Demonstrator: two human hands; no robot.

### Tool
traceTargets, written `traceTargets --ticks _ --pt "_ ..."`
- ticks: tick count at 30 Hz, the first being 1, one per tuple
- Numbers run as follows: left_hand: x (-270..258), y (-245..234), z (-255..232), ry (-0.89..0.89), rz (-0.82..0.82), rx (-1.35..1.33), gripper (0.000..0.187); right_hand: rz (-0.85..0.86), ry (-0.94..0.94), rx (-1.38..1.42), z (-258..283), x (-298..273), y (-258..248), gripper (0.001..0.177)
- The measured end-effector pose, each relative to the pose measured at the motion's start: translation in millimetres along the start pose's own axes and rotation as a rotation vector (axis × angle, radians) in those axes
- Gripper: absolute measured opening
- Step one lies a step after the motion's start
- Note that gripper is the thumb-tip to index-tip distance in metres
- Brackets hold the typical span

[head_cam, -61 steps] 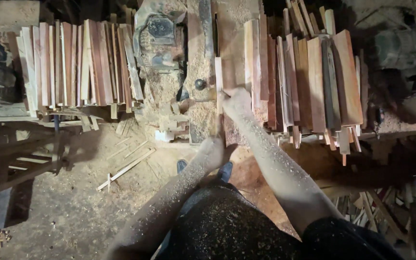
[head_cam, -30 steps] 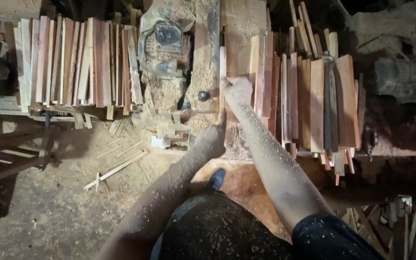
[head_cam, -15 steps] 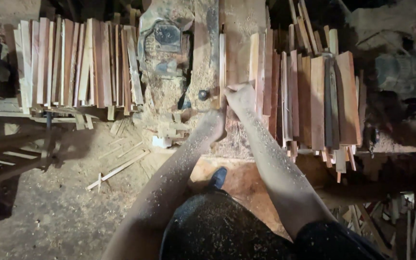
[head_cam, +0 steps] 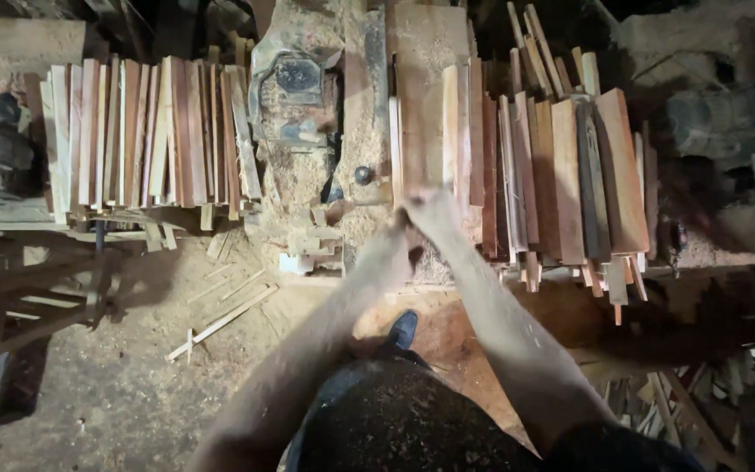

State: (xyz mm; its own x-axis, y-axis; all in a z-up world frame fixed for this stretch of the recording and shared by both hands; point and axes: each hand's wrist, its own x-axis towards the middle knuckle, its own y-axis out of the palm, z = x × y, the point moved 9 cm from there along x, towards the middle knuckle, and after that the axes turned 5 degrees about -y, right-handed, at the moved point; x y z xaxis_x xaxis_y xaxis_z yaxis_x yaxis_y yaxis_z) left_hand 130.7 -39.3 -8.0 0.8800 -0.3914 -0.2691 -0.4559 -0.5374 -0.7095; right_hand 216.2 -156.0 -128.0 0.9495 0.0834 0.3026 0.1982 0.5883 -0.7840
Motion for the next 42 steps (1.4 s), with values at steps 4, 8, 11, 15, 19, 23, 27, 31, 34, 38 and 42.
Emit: traceTargets --ticks 4,8,11,15,19,23,27,31,34,38,42 --pt "-23.1 75.0 66.5 -0.241 0.0 -0.382 0.024 0.134 0.061 0.21 54.8 -69.1 -48.7 0.02" --pt "-21.9 86.6 64.2 -0.273 0.133 -0.63 0.008 0.286 0.71 0.638 57.5 -90.4 -70.5 0.024" --pt "20.7 90.6 57.4 -0.3 0.136 -0.626 0.029 0.248 0.664 0.62 35.9 -65.9 -95.1 0.019" --pt "74.7 82.5 24.0 -0.238 0.061 -0.676 0.035 0.096 0.511 0.511 -11.4 -29.3 -132.7 0.022" --pt "151.6 139.0 72.9 -0.243 -0.028 -0.669 0.036 -0.067 0.455 0.079 -98.9 3.3 -150.0 0.046" --pt "104.6 51.5 -5.5 -0.324 -0.17 -0.21 0.038 0.034 0.559 -0.019 -109.7 6.0 -117.3 0.021" --pt "127.0 65.0 20.1 -0.366 -0.251 0.014 0.041 0.481 1.275 -0.322 -83.9 -27.7 -110.1 0.058" --pt "144.6 105.5 49.2 -0.395 -0.195 -0.236 0.049 0.031 0.57 0.425 -155.7 -21.8 -52.6 0.035" --pt "130.6 94.7 52.5 -0.465 -0.185 -0.408 0.043 0.1 0.515 0.291 -142.5 -28.1 -61.4 0.038" --pt "124.9 79.2 55.2 -0.544 -0.278 -0.83 0.038 0.097 0.647 0.241 -119.0 -44.1 -76.2 0.038" --pt "143.0 96.2 65.0 -0.546 -0.297 -0.766 0.034 0.156 0.658 0.269 -72.3 -36.2 -94.2 0.049"
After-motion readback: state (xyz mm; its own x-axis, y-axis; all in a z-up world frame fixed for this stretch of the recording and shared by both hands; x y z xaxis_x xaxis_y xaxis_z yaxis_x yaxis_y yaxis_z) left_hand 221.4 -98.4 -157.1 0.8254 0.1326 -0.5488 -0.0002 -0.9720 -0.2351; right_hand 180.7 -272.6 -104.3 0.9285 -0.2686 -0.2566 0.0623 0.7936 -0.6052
